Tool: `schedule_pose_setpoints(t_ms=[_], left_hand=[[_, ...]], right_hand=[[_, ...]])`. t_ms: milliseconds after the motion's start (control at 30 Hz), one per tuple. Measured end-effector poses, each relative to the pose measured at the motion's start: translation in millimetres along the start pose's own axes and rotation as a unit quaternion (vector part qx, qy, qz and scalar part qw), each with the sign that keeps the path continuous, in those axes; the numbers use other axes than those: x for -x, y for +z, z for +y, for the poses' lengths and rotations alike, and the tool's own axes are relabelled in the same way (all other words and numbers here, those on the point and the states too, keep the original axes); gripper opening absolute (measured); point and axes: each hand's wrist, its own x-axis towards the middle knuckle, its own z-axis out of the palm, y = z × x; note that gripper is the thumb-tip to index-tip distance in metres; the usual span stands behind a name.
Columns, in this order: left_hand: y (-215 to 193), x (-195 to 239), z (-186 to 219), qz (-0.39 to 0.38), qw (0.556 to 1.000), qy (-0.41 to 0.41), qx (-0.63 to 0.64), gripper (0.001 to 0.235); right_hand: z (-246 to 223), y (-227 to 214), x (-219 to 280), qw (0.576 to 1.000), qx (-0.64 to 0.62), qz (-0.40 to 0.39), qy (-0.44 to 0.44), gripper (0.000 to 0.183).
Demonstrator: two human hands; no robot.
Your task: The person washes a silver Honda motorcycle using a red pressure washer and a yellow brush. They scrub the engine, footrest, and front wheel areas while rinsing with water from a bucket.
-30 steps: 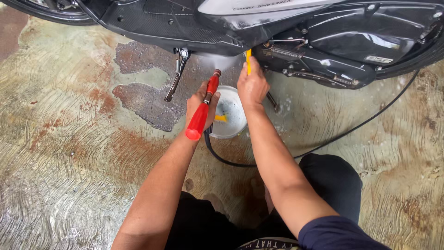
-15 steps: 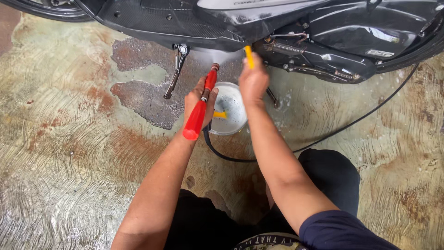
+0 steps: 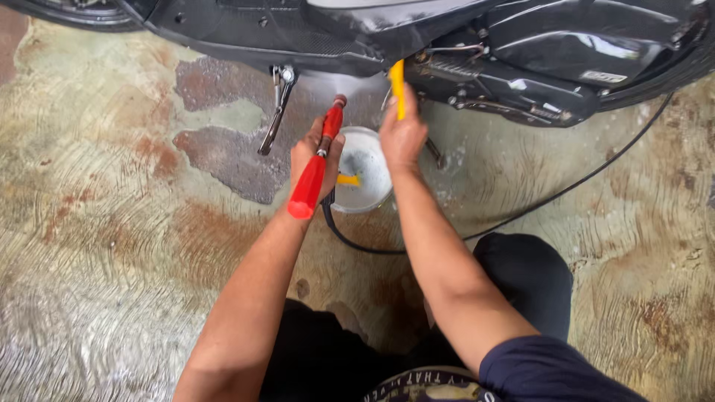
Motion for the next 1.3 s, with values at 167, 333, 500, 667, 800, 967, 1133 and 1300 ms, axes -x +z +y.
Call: schedule_pose_setpoints(t_ms=[167,333,500,667,800,967,1133,1300], left_hand=[[3.0,-3.2,6.7,0.019,0.999,0.044,-0.003,0.054],[7.8,-10.7,8.6,0.035,0.995,0.094,-0.027,0.054],[15.5,-7.2,6.8,0.011,0.997,0.067,-0.035,0.058],[24.0,-9.8,8.0,0.010,0.999,0.044,-0.029,0.055],[26.1,-9.9,8.1,0.024,0.995,0.086,-0.035,0.053],[27.5,-14.1,21.7,0.008,0.998,0.042,-0.035,0.050],[35.0,-11.7,25.5,0.010,0.998,0.057,-0.030,0.049],[45.9,-15.8,26.2,0.009,0.996,0.067,-0.063,0.051]], right_hand=[[3.4,8.4,-0.4,0.991,-0.070,-0.006,0.116,0.032],[19.4,16.8,-7.2,0.959,-0.209,-0.001,0.192,0.033],[43.6,28.6,2.7,0.867,-0.395,0.047,0.301,0.030],[53.8,36.9,7.6,0.824,-0.477,0.078,0.296,0.026],[45.3,28.6,16.9,0.925,-0.308,0.070,0.210,0.032],[38.8,12.0,17.9,0.897,-0.314,0.022,0.310,0.033],[56.4,-2.3,35.6,0.865,-0.354,0.045,0.352,0.030],[53.4,-21.3,42.5,0.915,-0.322,0.044,0.238,0.031]])
